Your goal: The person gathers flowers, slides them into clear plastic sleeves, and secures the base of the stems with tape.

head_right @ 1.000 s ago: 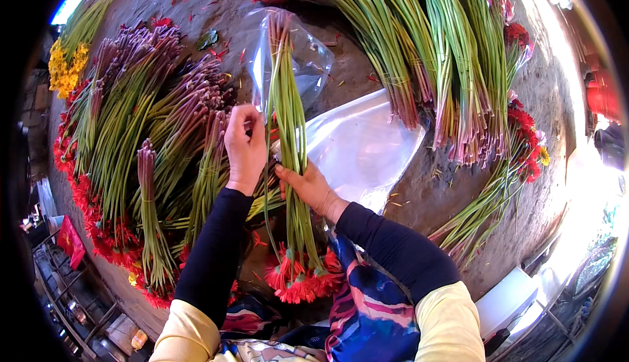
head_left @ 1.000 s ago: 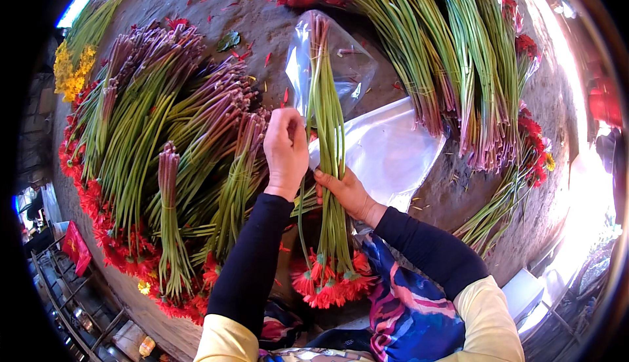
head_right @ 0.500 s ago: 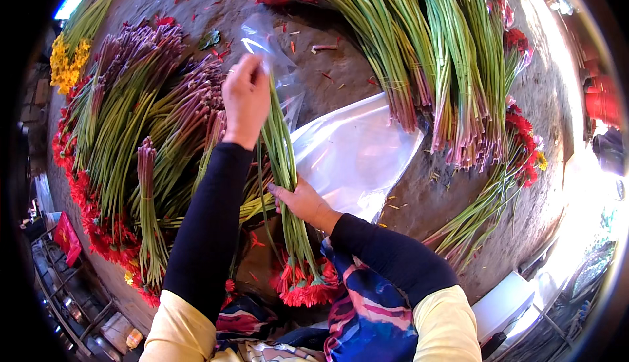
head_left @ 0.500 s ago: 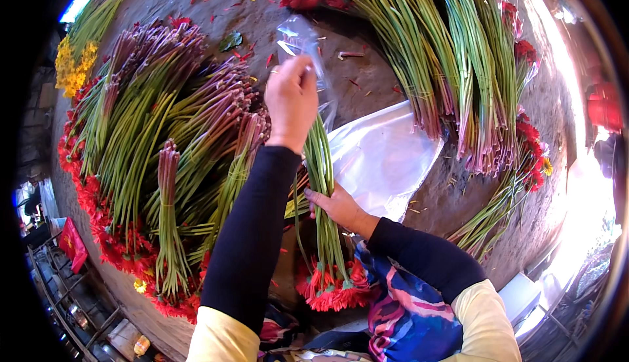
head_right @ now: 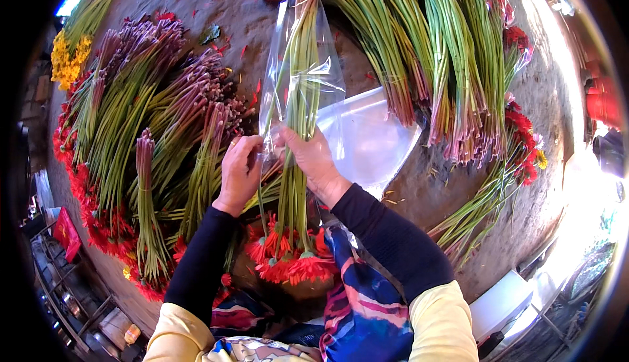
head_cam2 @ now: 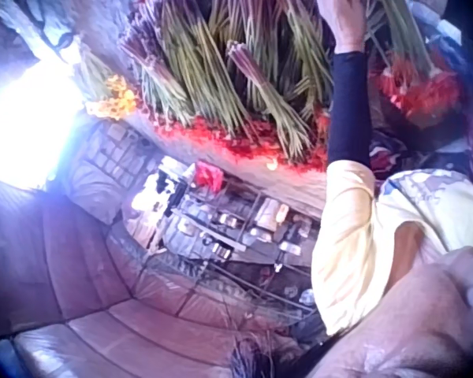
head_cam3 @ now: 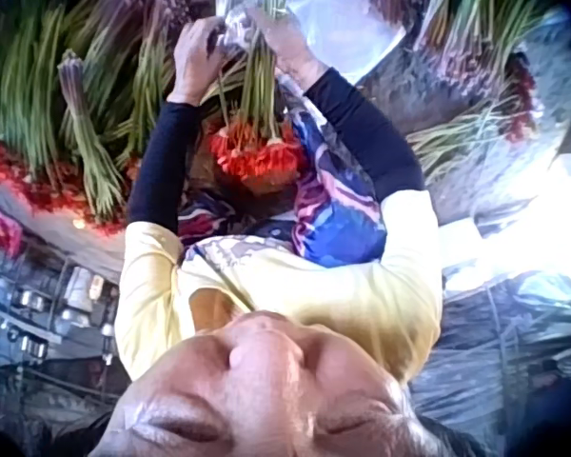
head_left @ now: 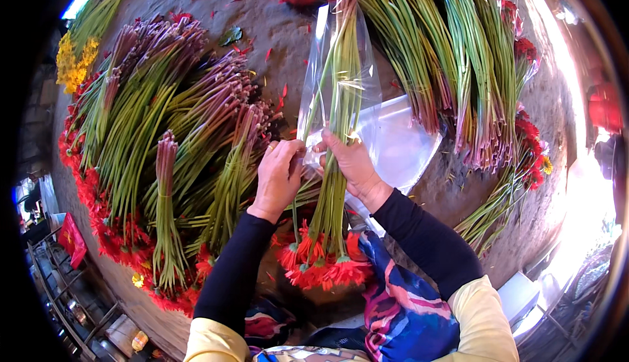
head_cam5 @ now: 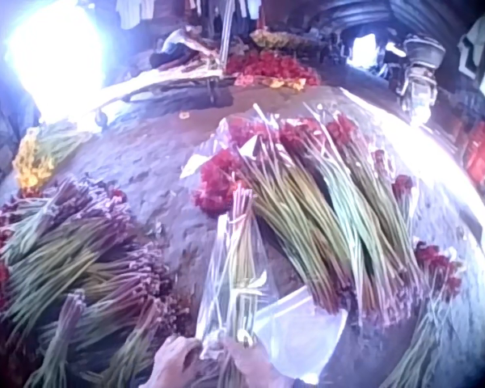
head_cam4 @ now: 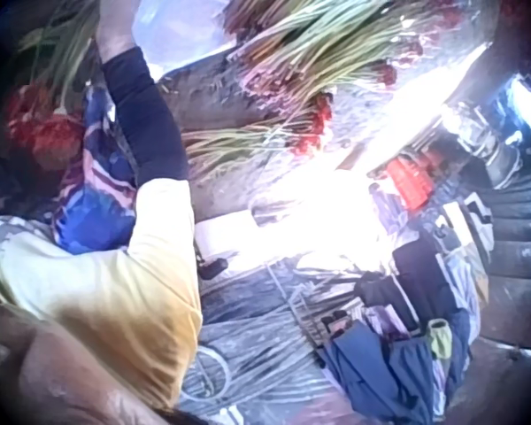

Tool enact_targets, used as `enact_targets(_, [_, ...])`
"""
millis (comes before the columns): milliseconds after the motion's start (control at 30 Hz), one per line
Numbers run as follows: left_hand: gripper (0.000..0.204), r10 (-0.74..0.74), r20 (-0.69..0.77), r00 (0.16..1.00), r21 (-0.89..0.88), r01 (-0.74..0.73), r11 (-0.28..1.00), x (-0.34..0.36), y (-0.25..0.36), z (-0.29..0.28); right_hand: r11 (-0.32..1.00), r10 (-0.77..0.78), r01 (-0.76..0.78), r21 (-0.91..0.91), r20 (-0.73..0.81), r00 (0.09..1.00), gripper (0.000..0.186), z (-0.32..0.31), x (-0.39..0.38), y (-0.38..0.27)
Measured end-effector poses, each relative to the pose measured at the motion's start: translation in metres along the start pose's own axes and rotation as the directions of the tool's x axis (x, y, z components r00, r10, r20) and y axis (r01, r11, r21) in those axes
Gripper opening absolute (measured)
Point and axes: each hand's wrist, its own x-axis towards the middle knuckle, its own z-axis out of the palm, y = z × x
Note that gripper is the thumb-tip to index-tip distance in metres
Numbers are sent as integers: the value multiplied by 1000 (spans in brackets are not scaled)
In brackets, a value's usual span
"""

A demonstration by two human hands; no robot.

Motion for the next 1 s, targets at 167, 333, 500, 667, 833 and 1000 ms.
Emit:
enact_targets(167, [16,-79,120,990,-94,90,991,-44,0,-18,980,38,-33,194,-20,999,45,-6,11,-18])
enact_targets(333, [12,-399,519,756,-699,644,311,-54,7,-6,972,-44,45,229,-12,999,44,-6,25,-18])
enact_targets(500, [77,-281,534,797,-457,552,698,-43,38,10,971,-232,228,-72,-64,970,34,13,27,-26])
enact_targets(667, [63,-481,453,751,-779,596,195,-35,23,19,783,-381,400,-476,140,914,42,7,-4,-11])
enact_targets(833, [46,-550,321,771,-806,528,270,-6,14,17,545,-497,492,-679,210,842,48,-17,-55,-8])
enact_targets(1000, [48,-604,361,711,-830,540,140,3,13,32,932,358,-294,-212,410,839,57,-62,-26,9])
